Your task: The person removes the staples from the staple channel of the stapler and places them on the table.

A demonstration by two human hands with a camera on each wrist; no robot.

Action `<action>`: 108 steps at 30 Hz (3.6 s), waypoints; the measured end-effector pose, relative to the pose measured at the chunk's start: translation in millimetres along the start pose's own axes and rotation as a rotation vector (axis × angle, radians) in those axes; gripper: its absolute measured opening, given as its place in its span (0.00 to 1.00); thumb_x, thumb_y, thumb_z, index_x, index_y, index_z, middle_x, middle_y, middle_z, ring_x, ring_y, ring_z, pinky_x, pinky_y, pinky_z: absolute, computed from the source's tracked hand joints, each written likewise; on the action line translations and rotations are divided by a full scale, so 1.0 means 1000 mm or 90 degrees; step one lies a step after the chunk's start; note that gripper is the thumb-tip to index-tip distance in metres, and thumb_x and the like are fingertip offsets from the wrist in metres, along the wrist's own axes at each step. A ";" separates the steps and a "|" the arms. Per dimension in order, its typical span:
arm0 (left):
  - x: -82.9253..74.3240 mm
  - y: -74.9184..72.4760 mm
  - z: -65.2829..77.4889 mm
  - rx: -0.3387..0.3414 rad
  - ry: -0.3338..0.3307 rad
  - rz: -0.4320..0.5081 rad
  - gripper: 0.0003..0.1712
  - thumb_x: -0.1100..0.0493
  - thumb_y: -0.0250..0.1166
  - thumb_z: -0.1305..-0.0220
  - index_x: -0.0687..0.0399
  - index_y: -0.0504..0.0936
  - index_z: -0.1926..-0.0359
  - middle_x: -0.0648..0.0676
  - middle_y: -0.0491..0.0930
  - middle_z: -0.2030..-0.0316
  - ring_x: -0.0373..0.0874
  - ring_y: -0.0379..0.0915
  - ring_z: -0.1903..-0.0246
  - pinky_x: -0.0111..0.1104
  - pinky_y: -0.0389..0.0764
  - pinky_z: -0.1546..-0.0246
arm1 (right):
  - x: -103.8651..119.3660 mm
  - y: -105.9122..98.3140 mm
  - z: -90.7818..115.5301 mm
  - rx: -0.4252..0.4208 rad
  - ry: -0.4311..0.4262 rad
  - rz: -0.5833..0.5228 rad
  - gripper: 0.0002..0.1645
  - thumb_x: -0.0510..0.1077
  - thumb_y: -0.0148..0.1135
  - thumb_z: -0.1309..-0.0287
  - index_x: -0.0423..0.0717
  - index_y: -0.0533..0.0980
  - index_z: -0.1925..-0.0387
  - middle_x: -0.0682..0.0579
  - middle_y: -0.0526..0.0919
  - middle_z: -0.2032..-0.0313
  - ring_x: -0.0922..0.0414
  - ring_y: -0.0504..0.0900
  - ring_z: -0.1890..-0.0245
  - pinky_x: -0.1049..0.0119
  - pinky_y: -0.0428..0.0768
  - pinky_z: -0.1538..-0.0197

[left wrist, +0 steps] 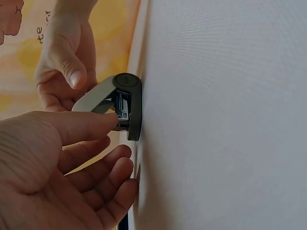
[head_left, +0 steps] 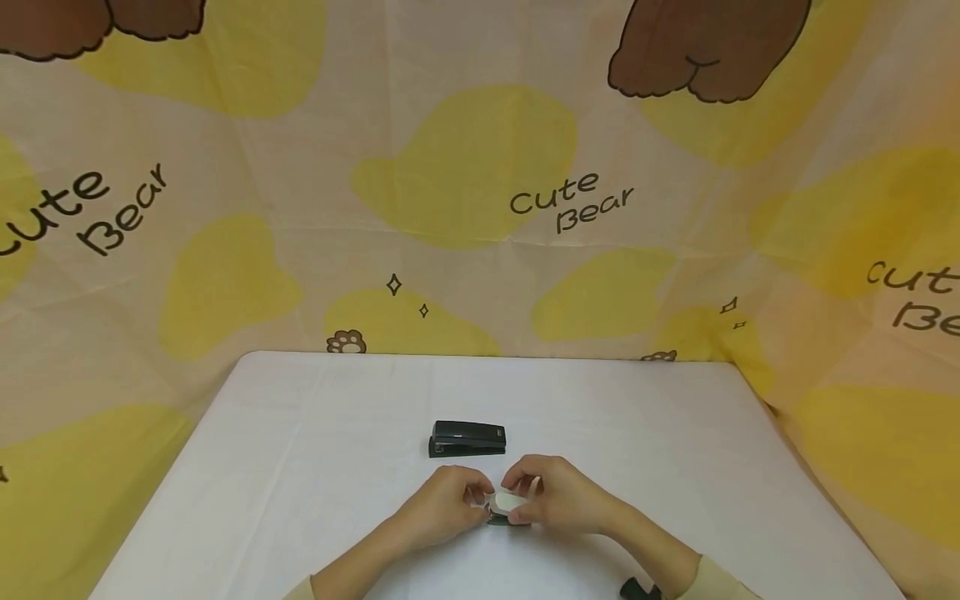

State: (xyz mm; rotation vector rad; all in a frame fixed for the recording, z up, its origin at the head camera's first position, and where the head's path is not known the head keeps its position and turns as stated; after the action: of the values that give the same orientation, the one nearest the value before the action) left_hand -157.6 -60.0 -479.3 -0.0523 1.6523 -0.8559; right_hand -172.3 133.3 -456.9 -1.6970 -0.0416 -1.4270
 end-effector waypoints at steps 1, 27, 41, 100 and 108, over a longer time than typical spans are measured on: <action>0.000 0.000 0.000 0.001 0.003 -0.001 0.12 0.70 0.75 0.45 0.59 0.88 0.58 0.45 0.82 0.68 0.35 0.75 0.67 0.30 0.77 0.64 | 0.001 0.000 0.000 -0.002 0.000 0.000 0.17 0.43 0.82 0.46 0.53 0.83 0.56 0.62 0.82 0.62 0.56 0.80 0.59 0.67 0.77 0.57; 0.003 0.005 -0.005 0.013 -0.007 -0.058 0.09 0.62 0.79 0.45 0.53 0.90 0.63 0.41 0.82 0.66 0.33 0.77 0.63 0.32 0.79 0.58 | 0.002 0.004 -0.005 0.008 0.020 -0.019 0.16 0.42 0.80 0.46 0.53 0.84 0.56 0.62 0.82 0.63 0.57 0.79 0.60 0.67 0.76 0.57; 0.003 0.006 -0.004 0.018 -0.014 -0.054 0.06 0.62 0.78 0.43 0.50 0.89 0.65 0.37 0.79 0.71 0.32 0.73 0.68 0.30 0.75 0.62 | -0.004 0.007 -0.004 0.018 0.027 -0.049 0.15 0.41 0.80 0.46 0.55 0.84 0.58 0.61 0.83 0.63 0.60 0.78 0.61 0.68 0.76 0.59; 0.003 0.005 -0.005 0.007 -0.024 -0.038 0.06 0.64 0.76 0.45 0.50 0.87 0.71 0.39 0.76 0.77 0.32 0.69 0.75 0.29 0.71 0.71 | -0.010 -0.004 0.014 -0.002 -0.016 -0.095 0.14 0.41 0.75 0.39 0.49 0.83 0.52 0.57 0.84 0.57 0.53 0.81 0.56 0.66 0.78 0.54; 0.004 0.006 -0.004 0.009 -0.031 -0.029 0.06 0.64 0.76 0.46 0.49 0.87 0.71 0.40 0.77 0.77 0.33 0.69 0.76 0.28 0.70 0.73 | -0.011 -0.008 0.017 -0.001 -0.002 -0.098 0.14 0.41 0.76 0.40 0.50 0.82 0.54 0.57 0.83 0.58 0.55 0.81 0.57 0.67 0.79 0.56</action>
State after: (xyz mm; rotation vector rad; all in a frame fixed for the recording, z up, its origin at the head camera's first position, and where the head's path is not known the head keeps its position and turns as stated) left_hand -159.8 -55.3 -486.2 -0.1004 1.6045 -0.8945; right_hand -166.9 154.3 -460.3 -1.7287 -0.1759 -1.5371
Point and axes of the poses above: each hand's wrist, its own z-axis away from the middle knuckle, its own y-axis out of the palm, x = y × z, the point moved 4 cm from there along -z, towards the middle knuckle
